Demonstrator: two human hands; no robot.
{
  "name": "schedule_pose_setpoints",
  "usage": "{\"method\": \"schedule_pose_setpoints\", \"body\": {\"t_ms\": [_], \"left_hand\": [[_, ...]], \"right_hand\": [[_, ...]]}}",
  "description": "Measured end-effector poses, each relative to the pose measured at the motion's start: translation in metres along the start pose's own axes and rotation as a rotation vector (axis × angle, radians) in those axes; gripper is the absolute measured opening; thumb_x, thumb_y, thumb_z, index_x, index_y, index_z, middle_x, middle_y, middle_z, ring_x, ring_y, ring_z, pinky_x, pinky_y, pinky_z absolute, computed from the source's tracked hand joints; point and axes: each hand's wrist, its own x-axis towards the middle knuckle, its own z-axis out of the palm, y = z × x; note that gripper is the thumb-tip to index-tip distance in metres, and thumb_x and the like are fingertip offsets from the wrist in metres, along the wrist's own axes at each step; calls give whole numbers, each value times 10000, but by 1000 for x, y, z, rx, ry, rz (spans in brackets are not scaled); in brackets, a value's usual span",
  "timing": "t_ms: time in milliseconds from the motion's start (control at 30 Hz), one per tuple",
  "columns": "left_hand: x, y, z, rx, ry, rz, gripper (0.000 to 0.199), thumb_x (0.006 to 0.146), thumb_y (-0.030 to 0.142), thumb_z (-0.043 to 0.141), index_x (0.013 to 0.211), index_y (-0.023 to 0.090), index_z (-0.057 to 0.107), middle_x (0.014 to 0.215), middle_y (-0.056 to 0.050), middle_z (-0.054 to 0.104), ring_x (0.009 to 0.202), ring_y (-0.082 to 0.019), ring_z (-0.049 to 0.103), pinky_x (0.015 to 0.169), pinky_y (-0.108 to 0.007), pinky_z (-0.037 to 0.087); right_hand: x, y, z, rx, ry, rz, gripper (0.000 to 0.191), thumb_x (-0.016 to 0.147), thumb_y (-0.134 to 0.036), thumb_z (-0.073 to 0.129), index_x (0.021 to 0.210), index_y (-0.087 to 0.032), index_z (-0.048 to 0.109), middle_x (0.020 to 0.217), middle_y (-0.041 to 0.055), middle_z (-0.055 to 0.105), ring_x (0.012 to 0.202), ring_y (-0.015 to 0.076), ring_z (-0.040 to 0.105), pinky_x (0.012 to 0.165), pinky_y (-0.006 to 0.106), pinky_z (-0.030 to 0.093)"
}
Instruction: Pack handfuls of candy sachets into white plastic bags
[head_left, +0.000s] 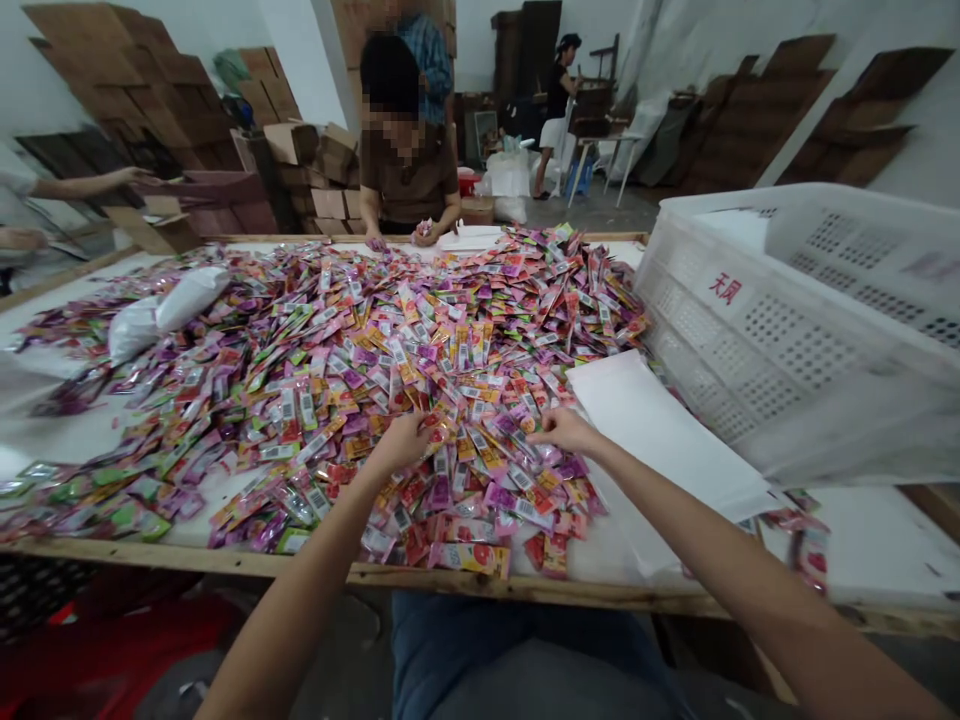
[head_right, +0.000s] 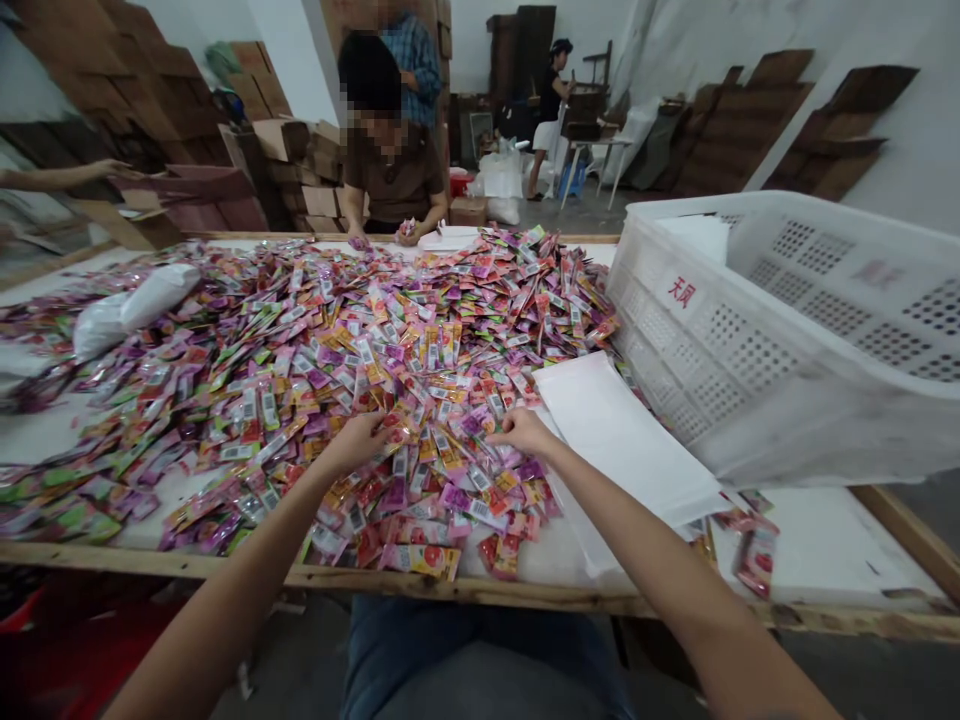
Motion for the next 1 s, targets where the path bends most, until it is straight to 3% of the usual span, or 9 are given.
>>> {"method": "schedule_pose_setpoints", "body": {"t_ms": [167,233,367,467,600,733,900,1000], "left_hand": [[-6,-13,2,-462,163,-70,269,770,398,384,738,168,518,639,11,574,567,-122,512,522,-205,377],[-10,-14,1,-539,190,-92,277,749,419,414,767,162,516,645,11,573,562,-121,508,523,-208,381],[-19,-8,-3,-299,263,-132,404,710,536,490,819,151,545,725,-36,618,658,-172,569,591,-243,406],[-22,6,1,24,191,-166,493,705,607,480,863,147,559,782,-99,646,729,-245,609,594,-278,413],[-20,20,11,244,16,-209,370,741,469,522,937,157,560,854,-129,657,786,-276,625,597,-290,426],[-23,7,9,88,89,-196,293,789,436,440,824,175,570,783,-94,644,758,-244,620,627,-294,431],[-43,-15,-2,-390,400,-47,308,824,405,315,761,170,504,787,-58,592,752,-169,571,694,-275,438],[-55,-7,-4,-545,428,-42,337,842,438,284,838,170,489,747,-32,593,702,-152,568,658,-265,442]], "right_hand": [[-1,8,-1,-91,119,-43,197,675,-257,603,625,-201,421,566,-44,456,541,111,437,513,226,304],[-5,9,1,-80,121,-23,112,714,-221,549,702,-203,439,618,-27,498,553,120,472,528,231,325],[-10,-2,4,-81,185,-52,98,707,-183,535,778,-191,468,702,10,553,634,151,509,584,251,370],[-4,-25,12,27,298,-100,287,686,-291,598,920,-164,493,883,59,589,788,185,536,671,273,409],[10,-50,39,34,147,-24,476,552,-394,722,928,-157,551,902,69,606,821,213,559,674,281,425],[14,-47,55,8,61,13,375,515,-377,748,780,-164,590,758,37,619,746,206,575,644,271,422],[13,-25,19,157,142,-27,289,784,-424,460,860,-166,566,717,22,627,663,171,577,605,270,427],[11,-18,-5,207,198,-94,327,777,-351,478,1042,-160,492,785,32,647,720,179,594,656,292,443]]}}
